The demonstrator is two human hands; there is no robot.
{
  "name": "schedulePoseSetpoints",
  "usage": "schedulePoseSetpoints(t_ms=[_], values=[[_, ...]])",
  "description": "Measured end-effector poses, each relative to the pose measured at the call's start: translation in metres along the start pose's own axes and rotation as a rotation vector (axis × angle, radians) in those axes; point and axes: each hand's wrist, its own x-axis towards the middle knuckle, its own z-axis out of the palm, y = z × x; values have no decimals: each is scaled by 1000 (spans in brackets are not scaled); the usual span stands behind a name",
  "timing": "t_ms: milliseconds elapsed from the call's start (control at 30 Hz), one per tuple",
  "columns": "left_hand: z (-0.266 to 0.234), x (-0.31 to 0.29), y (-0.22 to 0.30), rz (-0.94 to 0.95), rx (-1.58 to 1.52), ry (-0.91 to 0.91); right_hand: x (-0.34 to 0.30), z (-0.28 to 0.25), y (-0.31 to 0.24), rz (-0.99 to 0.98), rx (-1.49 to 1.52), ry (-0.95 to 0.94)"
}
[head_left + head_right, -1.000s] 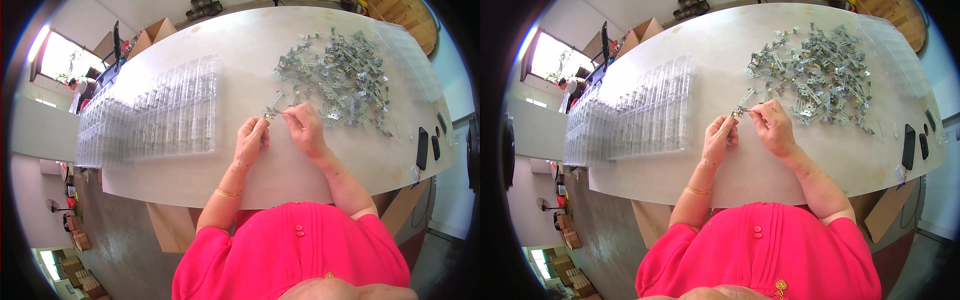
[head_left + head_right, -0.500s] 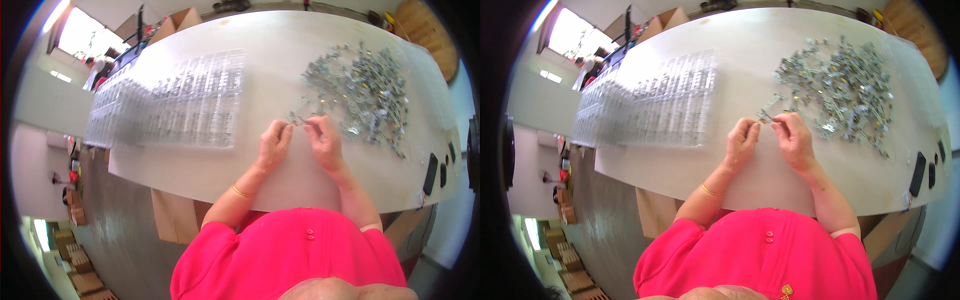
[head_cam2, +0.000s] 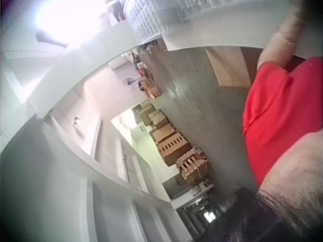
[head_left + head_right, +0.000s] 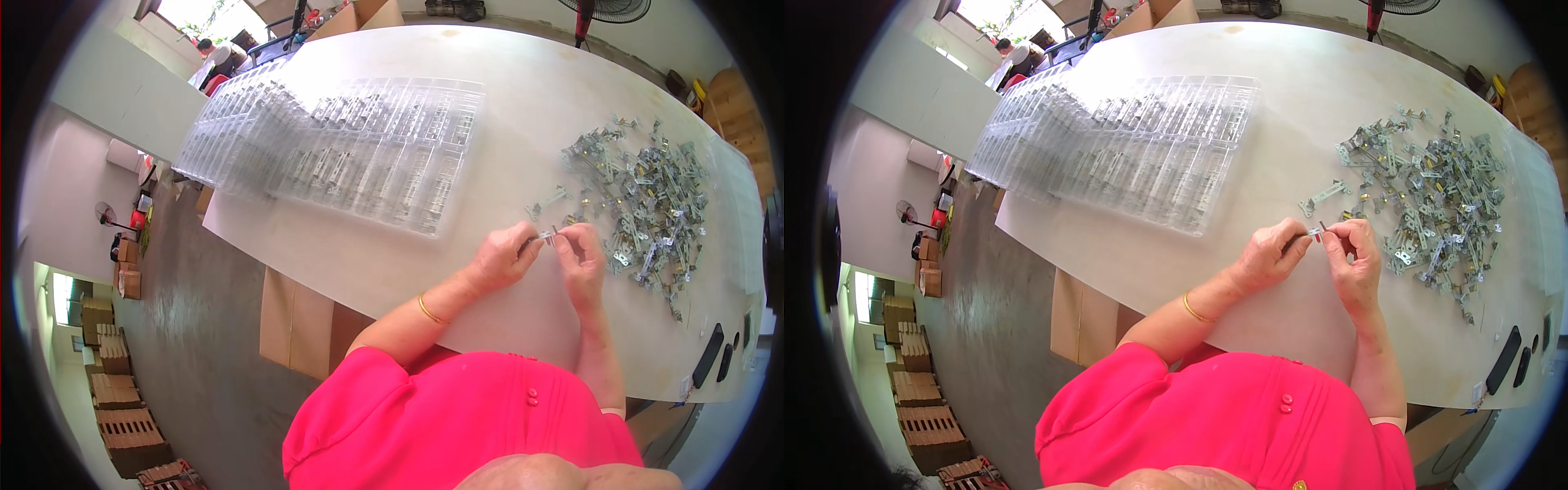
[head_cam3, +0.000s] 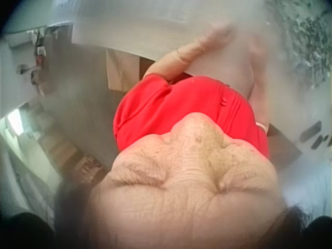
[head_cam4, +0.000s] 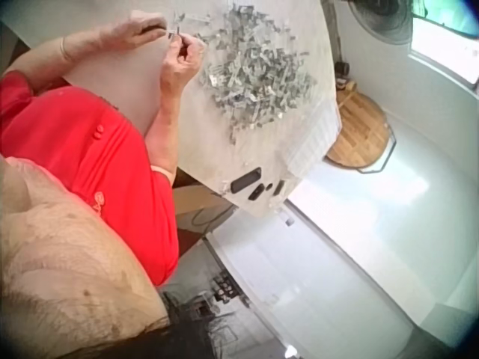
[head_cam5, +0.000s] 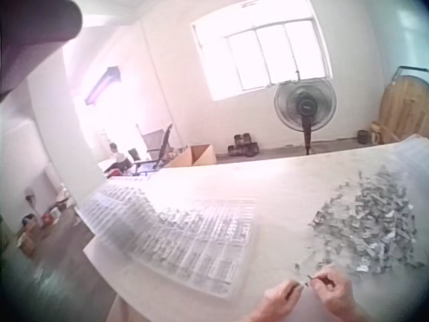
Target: The person assembles metal components by inserting pins into metal brackets by hand and places the assembled pieces into plastic organizer trays.
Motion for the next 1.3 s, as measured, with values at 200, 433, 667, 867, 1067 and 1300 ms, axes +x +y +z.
schedulePoseSetpoints(t_ms=[200, 433, 667, 867, 1067, 1300], values=[[5, -2, -5, 90, -35, -69, 1, 2, -5, -27, 84, 160], [-19, 14, -2, -611, -743, -48, 2, 5, -4, 103, 99, 172], [-17, 14, -3, -658, -862, -57, -2, 4, -7, 135, 89, 59], [-15, 12, -3, -646, -824, -81, -3, 5, -8, 137, 76, 49], [-17, 9, -4, -587, -778, -90, -3, 4, -10, 155, 38, 28], [-20, 10, 1, -445, -539, -96, -1, 1, -17, 124, -27, 38]])
